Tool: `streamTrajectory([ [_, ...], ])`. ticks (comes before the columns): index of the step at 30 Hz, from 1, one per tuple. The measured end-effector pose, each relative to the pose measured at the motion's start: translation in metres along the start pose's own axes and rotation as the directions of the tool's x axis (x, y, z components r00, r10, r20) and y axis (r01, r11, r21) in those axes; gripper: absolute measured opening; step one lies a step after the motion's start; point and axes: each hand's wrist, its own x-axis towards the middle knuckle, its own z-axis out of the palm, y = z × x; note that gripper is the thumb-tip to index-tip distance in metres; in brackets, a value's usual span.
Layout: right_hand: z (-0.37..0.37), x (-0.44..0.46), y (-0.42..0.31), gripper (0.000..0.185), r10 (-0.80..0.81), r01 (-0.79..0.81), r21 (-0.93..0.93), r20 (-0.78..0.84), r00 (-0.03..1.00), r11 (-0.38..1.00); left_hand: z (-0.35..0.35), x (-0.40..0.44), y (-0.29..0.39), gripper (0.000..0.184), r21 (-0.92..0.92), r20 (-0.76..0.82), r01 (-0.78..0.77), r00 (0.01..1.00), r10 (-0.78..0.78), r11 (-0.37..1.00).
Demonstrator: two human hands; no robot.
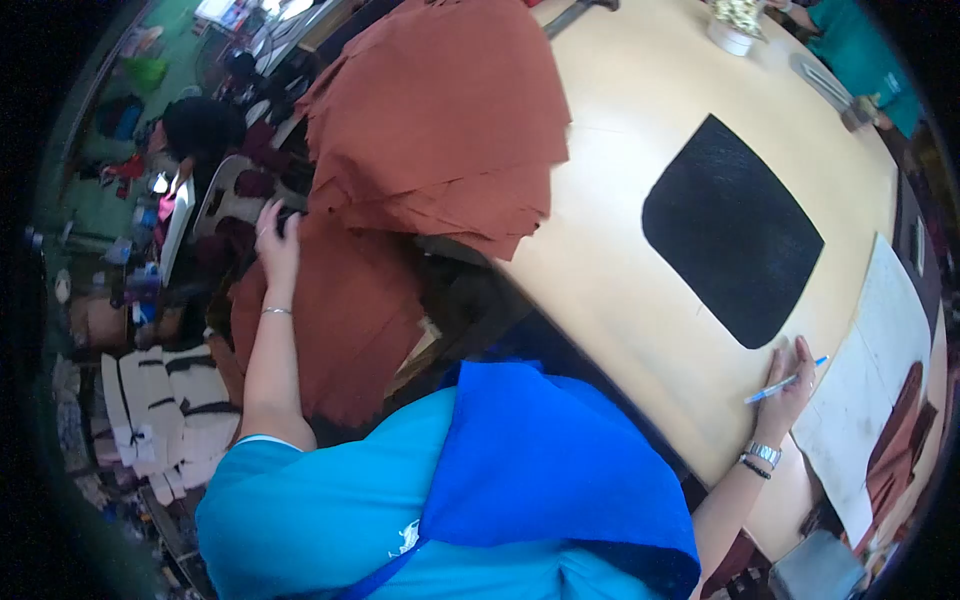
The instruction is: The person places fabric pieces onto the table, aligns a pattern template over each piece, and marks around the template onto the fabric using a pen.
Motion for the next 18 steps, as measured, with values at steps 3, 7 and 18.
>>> streamTrajectory([
  [3, -0.008, 0.005, -0.011, 0.035, -0.032, 0.031, -0.009, -0.042, 0.999, 0.999, 0.004, 0.062, 0.177, 0.057, -0.232, 0.214, -0.347, 0.893, 0.396, 0.909],
  [7, -0.007, -0.002, -0.018, 0.035, -0.044, 0.042, -0.037, -0.042, 0.998, 0.998, 0.042, 0.069, 0.262, 0.044, -0.283, 0.264, -0.496, 0.782, 0.564, 0.821],
  [18, -0.014, 0.000, -0.025, 0.034, 0.007, -0.006, 0.012, -0.051, 0.999, 1.000, 0.065, 0.090, 0.289, 0.025, -0.413, 0.372, 0.105, 0.926, 0.062, 0.904],
])
